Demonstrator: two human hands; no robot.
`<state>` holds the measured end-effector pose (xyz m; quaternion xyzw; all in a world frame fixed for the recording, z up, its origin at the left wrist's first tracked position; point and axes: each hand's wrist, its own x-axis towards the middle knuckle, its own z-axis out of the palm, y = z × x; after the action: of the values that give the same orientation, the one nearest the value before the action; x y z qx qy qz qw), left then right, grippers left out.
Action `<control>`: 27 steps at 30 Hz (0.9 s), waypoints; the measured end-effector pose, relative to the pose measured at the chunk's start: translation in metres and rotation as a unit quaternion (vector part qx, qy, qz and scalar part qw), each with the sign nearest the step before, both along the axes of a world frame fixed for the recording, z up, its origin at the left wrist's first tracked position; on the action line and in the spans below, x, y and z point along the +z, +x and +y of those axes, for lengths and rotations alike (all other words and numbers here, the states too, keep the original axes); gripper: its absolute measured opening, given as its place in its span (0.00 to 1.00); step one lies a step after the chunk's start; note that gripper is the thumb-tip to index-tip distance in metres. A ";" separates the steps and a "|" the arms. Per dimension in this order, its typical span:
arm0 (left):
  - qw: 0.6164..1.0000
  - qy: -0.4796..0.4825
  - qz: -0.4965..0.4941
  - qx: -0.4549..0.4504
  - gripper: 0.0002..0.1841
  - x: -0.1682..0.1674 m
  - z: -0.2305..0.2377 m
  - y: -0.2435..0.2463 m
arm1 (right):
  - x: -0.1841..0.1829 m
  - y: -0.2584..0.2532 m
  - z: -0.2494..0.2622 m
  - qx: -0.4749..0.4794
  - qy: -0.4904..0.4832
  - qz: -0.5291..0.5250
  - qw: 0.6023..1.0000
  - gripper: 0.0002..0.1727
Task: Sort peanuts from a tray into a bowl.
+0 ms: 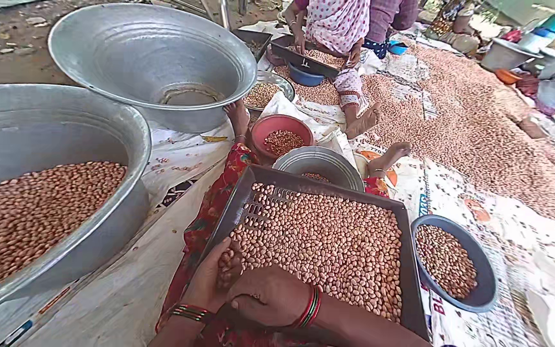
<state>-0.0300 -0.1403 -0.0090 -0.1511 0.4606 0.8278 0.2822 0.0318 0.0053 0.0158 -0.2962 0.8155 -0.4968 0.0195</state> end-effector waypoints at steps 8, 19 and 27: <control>0.987 0.119 0.073 0.083 0.35 -0.017 -0.010 0.001 | -0.050 -0.002 -0.012 0.057 0.132 -0.087 0.986 0.15; 0.998 0.041 0.041 0.038 0.31 -0.012 -0.007 0.000 | 0.017 0.007 0.132 -0.415 0.144 -0.082 0.895 0.18; 1.000 -0.002 0.012 -0.010 0.29 -0.010 -0.004 0.000 | 0.014 0.108 0.170 -0.476 0.412 -0.157 0.761 0.14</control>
<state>-0.0304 -0.1447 -0.0193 -0.1376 0.4670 0.8258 0.2847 0.1402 0.1750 0.0299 0.2484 0.9633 -0.0976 0.0286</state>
